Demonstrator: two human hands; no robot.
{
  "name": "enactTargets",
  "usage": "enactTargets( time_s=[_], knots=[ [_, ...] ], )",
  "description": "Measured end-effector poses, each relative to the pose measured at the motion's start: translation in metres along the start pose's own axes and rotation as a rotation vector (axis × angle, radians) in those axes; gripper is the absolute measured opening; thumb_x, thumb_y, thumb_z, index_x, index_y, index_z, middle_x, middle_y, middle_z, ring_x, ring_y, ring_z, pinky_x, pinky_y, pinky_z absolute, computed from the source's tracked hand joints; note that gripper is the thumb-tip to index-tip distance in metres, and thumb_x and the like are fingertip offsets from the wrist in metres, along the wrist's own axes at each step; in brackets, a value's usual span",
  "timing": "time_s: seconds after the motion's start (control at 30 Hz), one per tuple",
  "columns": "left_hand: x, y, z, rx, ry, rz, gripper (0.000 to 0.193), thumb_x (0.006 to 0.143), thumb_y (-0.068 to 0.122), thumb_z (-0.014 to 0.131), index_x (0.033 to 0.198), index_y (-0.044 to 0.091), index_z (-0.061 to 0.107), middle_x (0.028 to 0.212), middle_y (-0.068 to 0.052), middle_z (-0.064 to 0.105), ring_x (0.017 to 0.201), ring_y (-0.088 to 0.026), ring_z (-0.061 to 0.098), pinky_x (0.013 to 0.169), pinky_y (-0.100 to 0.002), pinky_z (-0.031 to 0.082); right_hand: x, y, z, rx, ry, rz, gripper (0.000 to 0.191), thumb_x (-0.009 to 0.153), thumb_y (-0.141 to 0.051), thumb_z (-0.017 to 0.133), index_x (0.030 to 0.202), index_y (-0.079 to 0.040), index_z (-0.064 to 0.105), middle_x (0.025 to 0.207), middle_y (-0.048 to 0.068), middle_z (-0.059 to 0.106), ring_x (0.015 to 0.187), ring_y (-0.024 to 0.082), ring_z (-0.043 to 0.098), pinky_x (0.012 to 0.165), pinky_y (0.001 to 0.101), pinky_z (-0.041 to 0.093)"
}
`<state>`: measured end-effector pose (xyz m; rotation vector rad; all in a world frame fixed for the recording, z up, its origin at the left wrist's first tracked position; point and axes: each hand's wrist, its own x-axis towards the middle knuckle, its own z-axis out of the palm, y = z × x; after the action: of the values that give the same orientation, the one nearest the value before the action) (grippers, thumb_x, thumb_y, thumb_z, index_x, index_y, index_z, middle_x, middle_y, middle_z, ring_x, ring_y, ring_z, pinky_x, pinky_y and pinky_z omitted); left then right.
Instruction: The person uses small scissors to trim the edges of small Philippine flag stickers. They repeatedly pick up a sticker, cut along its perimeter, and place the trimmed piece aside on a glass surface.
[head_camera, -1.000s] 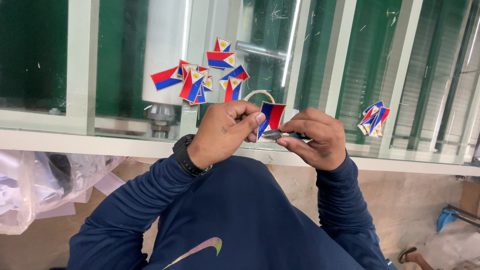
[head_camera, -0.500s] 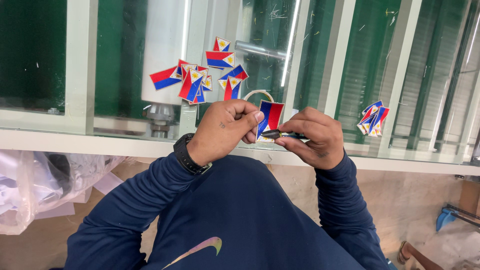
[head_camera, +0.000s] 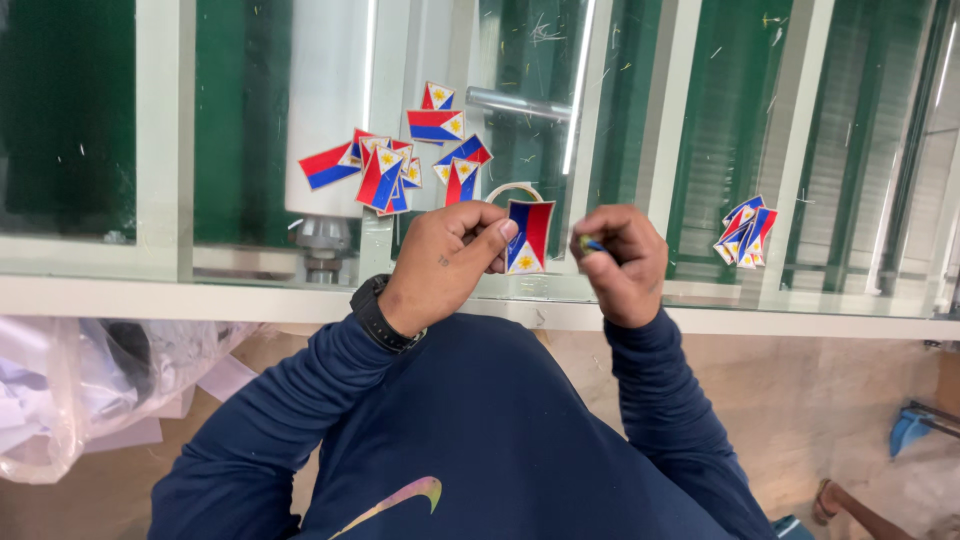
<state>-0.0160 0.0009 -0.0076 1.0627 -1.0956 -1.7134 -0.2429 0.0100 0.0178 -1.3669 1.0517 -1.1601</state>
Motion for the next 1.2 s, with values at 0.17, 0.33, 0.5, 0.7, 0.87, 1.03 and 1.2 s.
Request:
enactTargets(
  time_s=[0.17,0.33,0.5,0.7,0.87,1.03,1.2],
  knots=[
    [0.004,-0.008,0.001,0.195,-0.050,0.113,0.020,0.102,0.015,0.061,0.113,0.002,0.072,0.083,-0.002,0.068,0.074,-0.008,0.063,0.068,-0.025,0.053,0.006,0.029,0.016,0.002,0.079,0.209,0.015,0.090,-0.011,0.070,0.100,0.000,0.067,0.078,-0.001,0.063,0.072,0.005,0.057,0.066,0.0226,0.048],
    [0.003,-0.019,-0.002,0.354,-0.081,0.248,0.042,0.082,0.014,0.081,0.119,-0.001,0.067,0.093,-0.009,0.064,0.078,-0.013,0.061,0.070,-0.027,0.053,0.005,0.032,0.019,-0.241,0.208,0.195,0.013,0.091,-0.010,0.072,0.090,0.001,0.067,0.077,0.003,0.066,0.071,0.006,0.058,0.064,0.0239,0.049],
    [0.025,-0.043,-0.007,0.106,0.080,0.266,0.017,0.101,0.016,0.061,0.108,0.002,0.069,0.090,-0.007,0.067,0.079,-0.013,0.067,0.075,-0.026,0.056,-0.002,0.036,0.024,0.192,0.268,0.264,0.014,0.095,-0.013,0.071,0.091,-0.001,0.067,0.076,0.004,0.068,0.067,0.008,0.059,0.062,0.0246,0.048],
    [0.014,-0.037,-0.024,0.306,0.129,0.397,0.035,0.111,0.019,0.040,0.108,0.000,0.069,0.096,-0.006,0.067,0.087,-0.013,0.064,0.083,-0.026,0.051,-0.011,0.037,0.011,-0.021,0.286,0.250,0.016,0.096,-0.013,0.070,0.089,0.001,0.067,0.071,0.004,0.064,0.062,0.008,0.055,0.057,0.0248,0.045],
    [0.009,-0.008,0.008,0.281,-0.056,0.160,0.026,0.093,0.022,0.070,0.105,-0.001,0.072,0.089,-0.003,0.067,0.080,-0.009,0.062,0.070,-0.025,0.051,-0.004,0.040,0.006,-0.018,0.206,0.192,0.020,0.100,-0.016,0.067,0.090,0.002,0.067,0.071,0.003,0.061,0.064,0.007,0.051,0.058,0.0250,0.042],
    [0.007,0.011,0.020,0.157,-0.061,-0.080,0.022,0.096,0.025,0.070,0.098,0.003,0.076,0.079,0.001,0.070,0.070,-0.006,0.059,0.064,-0.024,0.050,0.011,0.044,-0.005,0.697,0.036,0.174,0.031,0.110,-0.031,0.064,0.099,-0.002,0.062,0.069,-0.001,0.047,0.061,0.008,0.044,0.060,0.0264,0.039],
    [-0.005,0.015,0.030,0.016,0.119,0.032,0.023,0.099,0.021,0.070,0.094,-0.001,0.072,0.083,-0.001,0.062,0.069,-0.007,0.059,0.065,-0.024,0.052,-0.017,0.024,-0.018,0.022,-0.050,-0.090,0.057,0.105,-0.054,0.060,0.119,0.001,0.066,0.075,-0.005,0.044,0.069,0.006,0.043,0.064,0.0239,0.040]
  ],
)
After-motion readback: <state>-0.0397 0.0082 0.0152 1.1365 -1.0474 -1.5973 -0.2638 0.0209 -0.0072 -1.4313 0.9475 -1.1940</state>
